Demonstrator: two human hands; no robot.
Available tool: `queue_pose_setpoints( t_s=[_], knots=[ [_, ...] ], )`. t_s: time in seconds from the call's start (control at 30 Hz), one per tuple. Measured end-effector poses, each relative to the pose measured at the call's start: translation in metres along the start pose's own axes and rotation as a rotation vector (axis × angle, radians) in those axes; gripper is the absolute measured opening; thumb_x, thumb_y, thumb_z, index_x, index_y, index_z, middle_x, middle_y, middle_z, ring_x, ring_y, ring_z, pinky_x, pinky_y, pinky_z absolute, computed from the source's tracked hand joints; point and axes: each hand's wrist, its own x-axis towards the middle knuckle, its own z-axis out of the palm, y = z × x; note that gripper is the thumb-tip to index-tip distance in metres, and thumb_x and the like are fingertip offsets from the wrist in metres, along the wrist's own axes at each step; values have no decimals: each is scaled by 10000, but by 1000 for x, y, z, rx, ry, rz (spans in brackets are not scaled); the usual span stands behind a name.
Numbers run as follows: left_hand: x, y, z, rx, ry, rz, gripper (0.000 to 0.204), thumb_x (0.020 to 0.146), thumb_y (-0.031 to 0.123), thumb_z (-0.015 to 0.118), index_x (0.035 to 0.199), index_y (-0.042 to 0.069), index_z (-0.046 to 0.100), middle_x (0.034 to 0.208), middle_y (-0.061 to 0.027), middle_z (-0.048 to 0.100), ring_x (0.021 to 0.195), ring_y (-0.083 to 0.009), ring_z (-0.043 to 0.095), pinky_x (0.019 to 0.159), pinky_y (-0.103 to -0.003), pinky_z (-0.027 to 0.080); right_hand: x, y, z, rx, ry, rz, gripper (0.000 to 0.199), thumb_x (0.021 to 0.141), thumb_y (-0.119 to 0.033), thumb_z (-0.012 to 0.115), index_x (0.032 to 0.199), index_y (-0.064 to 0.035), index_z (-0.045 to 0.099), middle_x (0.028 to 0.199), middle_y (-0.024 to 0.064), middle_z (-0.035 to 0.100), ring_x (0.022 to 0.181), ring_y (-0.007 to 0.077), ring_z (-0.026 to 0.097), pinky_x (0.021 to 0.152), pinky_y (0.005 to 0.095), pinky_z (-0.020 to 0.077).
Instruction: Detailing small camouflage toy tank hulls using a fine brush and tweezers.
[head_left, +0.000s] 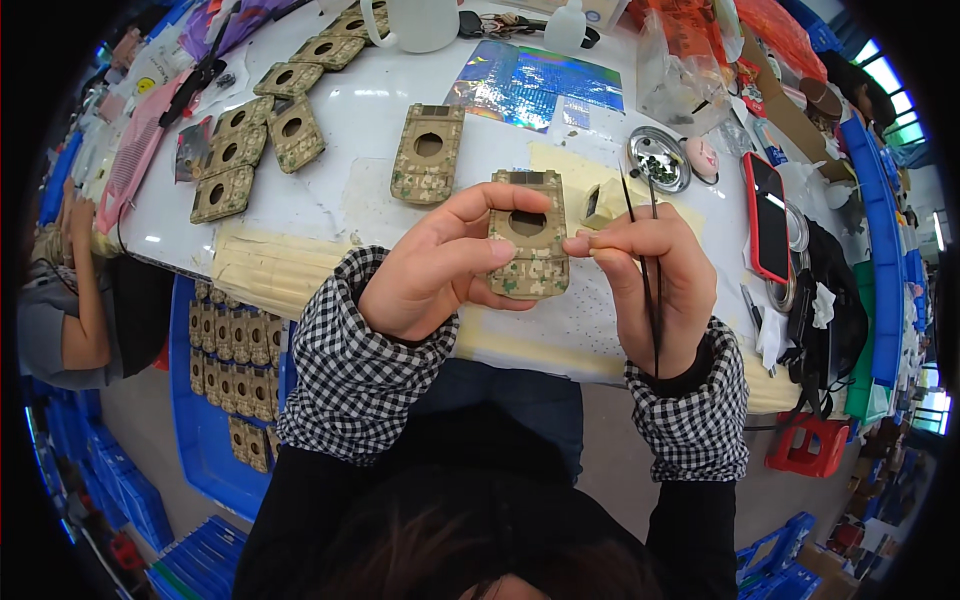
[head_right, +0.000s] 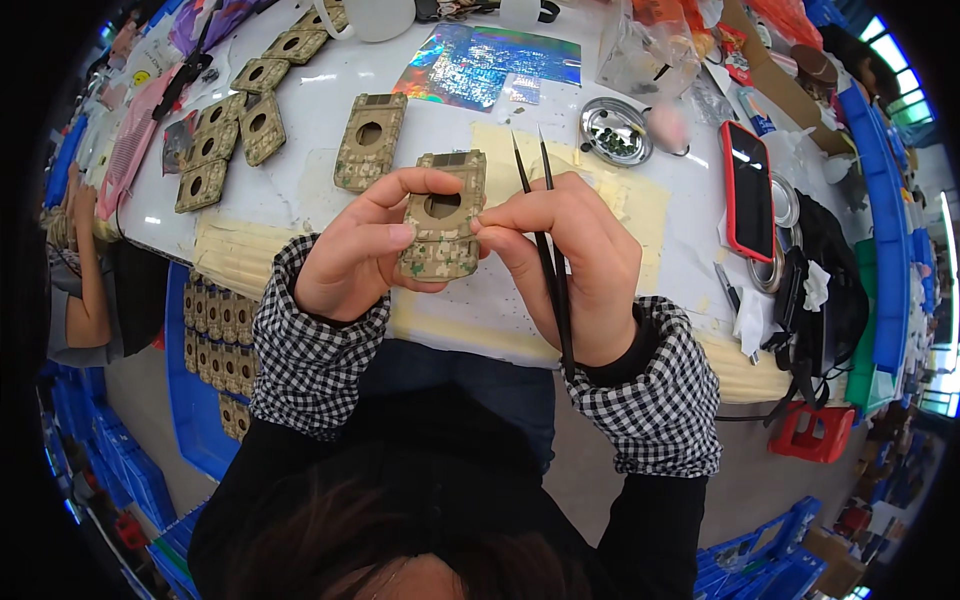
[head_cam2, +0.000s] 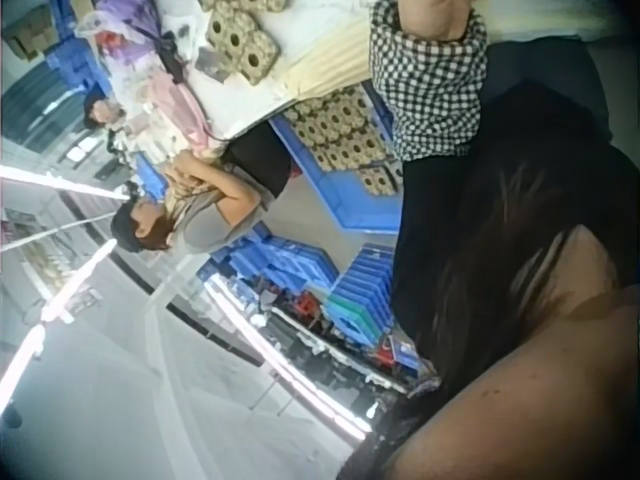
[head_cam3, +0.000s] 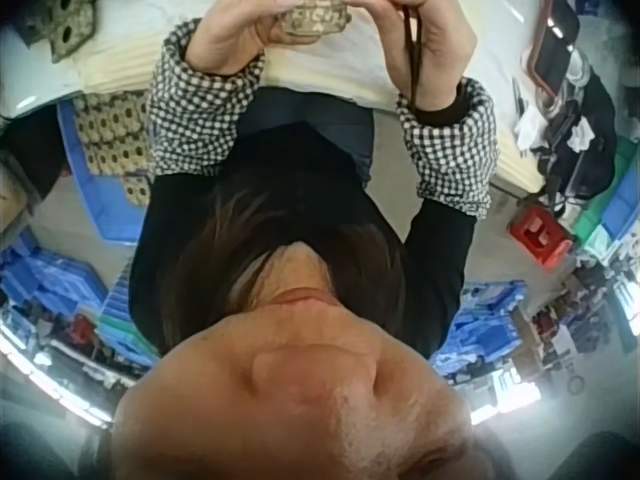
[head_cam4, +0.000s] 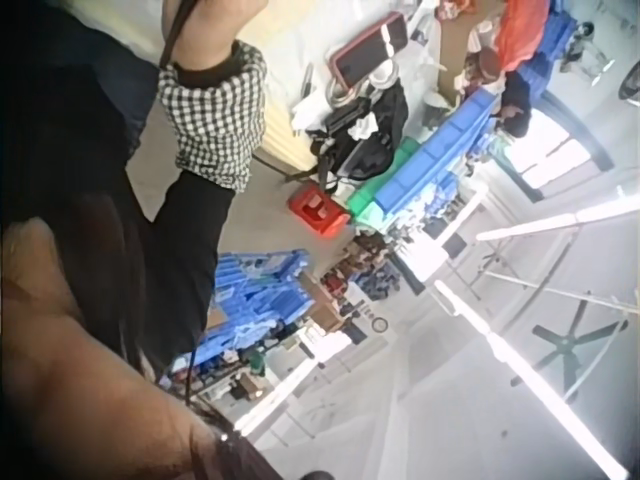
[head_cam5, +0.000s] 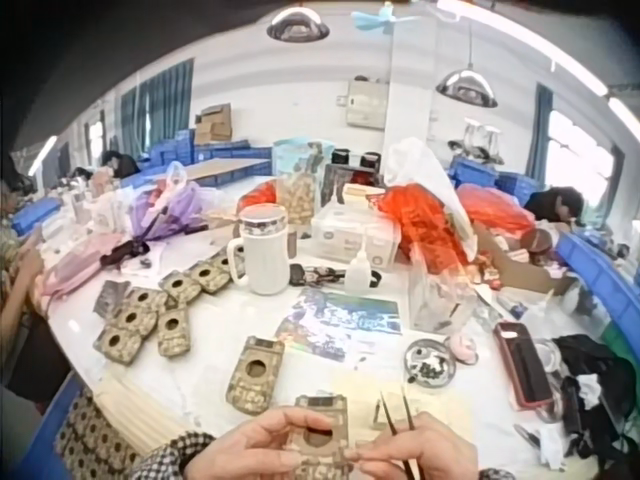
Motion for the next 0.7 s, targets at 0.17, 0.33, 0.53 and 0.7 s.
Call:
queue_pose_setpoints(
  t_s=[0.17, 0.33, 0.53, 0.7],
  knots=[
    [1, -2, -1, 2, -8, -1, 522, 871, 193, 523, 1340, 26, 362, 1222, -155, 548, 1093, -247, 604, 798, -321, 566, 0, 1, 0, -18, -8, -7, 125, 785, -10, 710, 879, -25, 630, 754, 68, 645, 658, 177, 562, 608, 271, 455],
    [0, -1, -2, 5, -14, -3, 518, 873, 190, 517, 1339, 26, 359, 1231, -178, 546, 1115, -273, 595, 797, -322, 567, -1, 2, 0, 1, -3, 12, 116, 793, -4, 703, 877, -24, 626, 767, 70, 646, 669, 172, 570, 614, 267, 458],
    [-1, -1, -1, 16, -7, 3, 506, 875, 186, 509, 1330, 20, 362, 1223, -195, 553, 1109, -280, 599, 801, -326, 569, -7, 1, -4, 152, 53, 148, 35, 903, 6, 572, 936, -2, 565, 858, 88, 644, 724, 114, 560, 665, 231, 441],
    [1, 0, -2, 4, -27, -3, 495, 876, 185, 510, 1321, 20, 369, 1232, -187, 542, 1109, -282, 599, 800, -327, 569, -7, 7, -25, -202, 300, 103, 64, 930, -32, 538, 911, 22, 566, 824, 78, 631, 695, 97, 544, 662, 221, 422]
  ],
)
